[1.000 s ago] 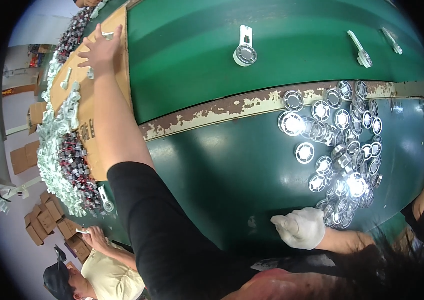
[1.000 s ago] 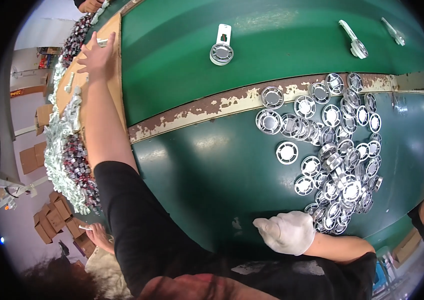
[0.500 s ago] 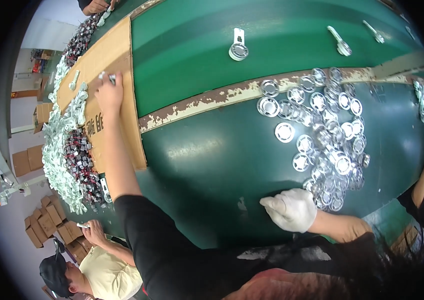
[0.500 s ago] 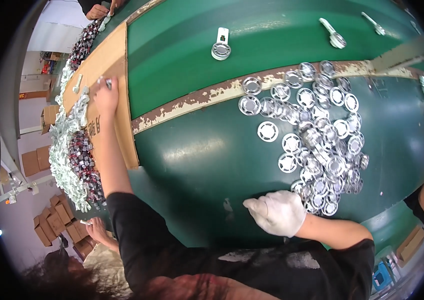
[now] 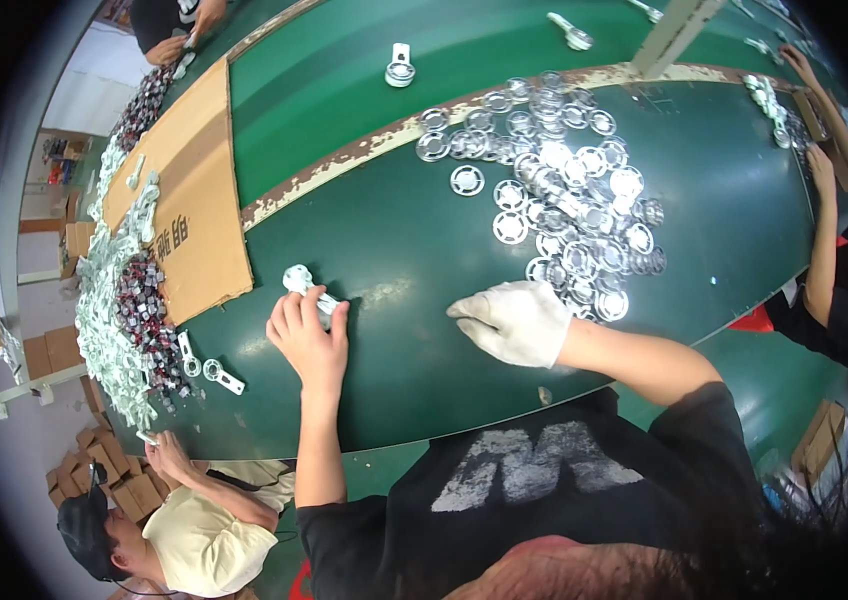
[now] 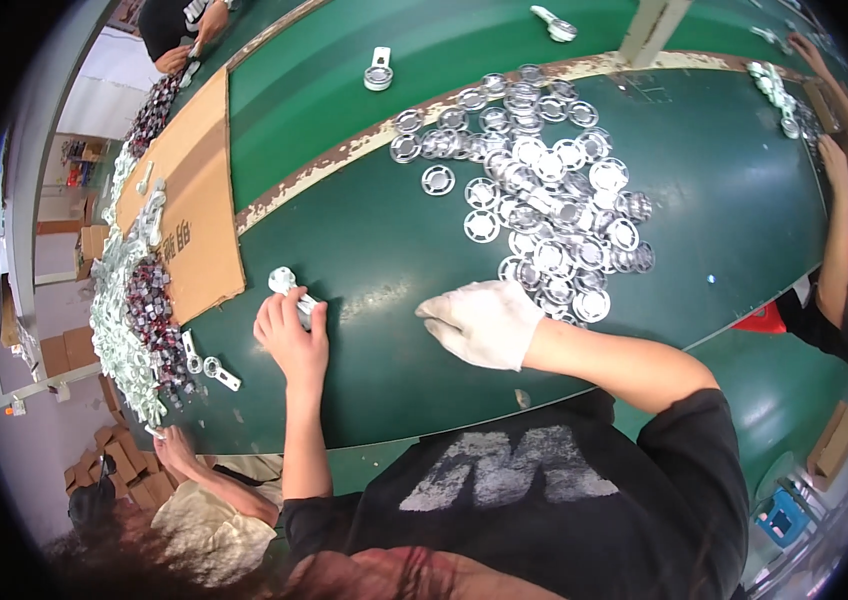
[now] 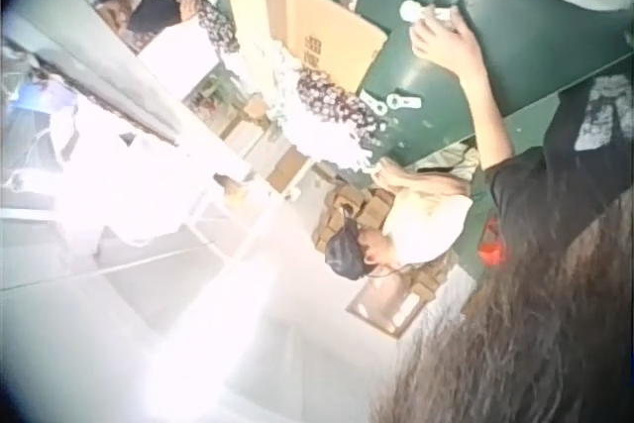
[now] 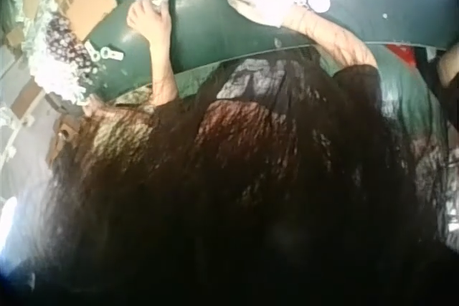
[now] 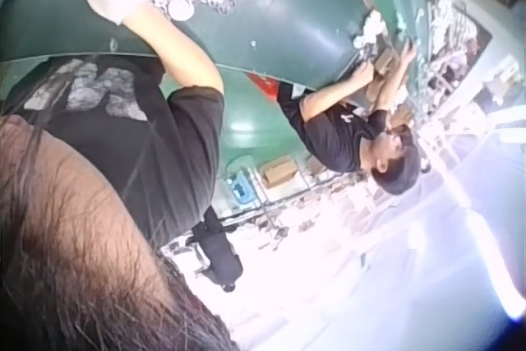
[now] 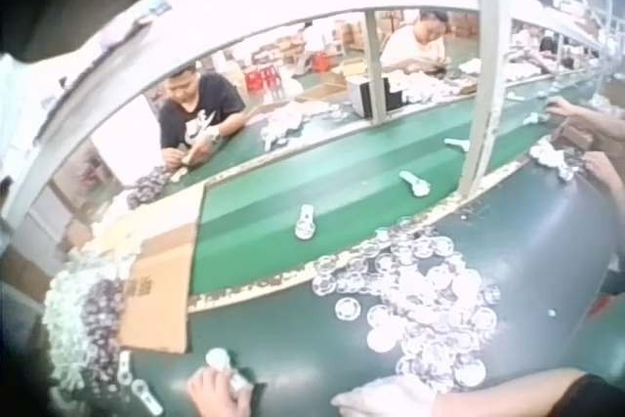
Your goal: The person assembles mechanical components by hand, combining metal rings and plastic levers into completed assemblies on a factory production line.
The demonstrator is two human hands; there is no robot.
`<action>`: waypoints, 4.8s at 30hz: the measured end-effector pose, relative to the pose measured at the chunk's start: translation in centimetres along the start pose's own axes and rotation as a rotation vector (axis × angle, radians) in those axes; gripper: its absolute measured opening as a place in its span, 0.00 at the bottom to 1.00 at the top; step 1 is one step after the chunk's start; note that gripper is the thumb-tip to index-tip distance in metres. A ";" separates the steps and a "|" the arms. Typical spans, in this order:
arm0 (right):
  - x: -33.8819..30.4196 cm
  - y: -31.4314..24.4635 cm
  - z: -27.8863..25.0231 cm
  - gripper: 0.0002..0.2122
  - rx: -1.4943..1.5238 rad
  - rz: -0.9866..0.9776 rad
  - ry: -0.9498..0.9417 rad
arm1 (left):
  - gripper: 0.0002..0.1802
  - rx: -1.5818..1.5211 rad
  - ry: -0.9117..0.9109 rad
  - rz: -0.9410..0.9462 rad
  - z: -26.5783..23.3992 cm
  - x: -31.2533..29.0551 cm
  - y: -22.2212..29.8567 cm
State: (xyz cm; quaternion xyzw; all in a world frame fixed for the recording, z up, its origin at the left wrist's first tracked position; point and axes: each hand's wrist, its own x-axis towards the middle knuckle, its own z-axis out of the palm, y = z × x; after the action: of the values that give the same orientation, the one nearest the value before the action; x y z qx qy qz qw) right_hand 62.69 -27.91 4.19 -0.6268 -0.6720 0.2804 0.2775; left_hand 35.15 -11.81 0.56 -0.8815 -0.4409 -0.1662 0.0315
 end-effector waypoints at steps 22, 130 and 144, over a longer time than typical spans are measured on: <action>-0.1 3.0 -9.1 0.17 0.954 0.367 0.660 | 0.18 -0.466 -0.030 0.489 2.8 5.9 16.5; -0.5 0.1 -6.9 0.12 0.442 0.245 -0.461 | 0.37 -1.373 -0.229 0.202 1.1 1.9 15.3; -0.7 0.5 -6.9 0.13 0.484 0.244 -0.354 | 0.29 -1.257 -0.200 0.441 0.2 4.0 14.1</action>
State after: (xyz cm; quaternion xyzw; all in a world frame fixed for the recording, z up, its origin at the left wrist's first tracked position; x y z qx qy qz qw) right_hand 68.13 -28.37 8.58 -0.5601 -0.5435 0.5680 0.2615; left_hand 48.55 -17.30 2.92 -0.8128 -0.0706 -0.2983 -0.4954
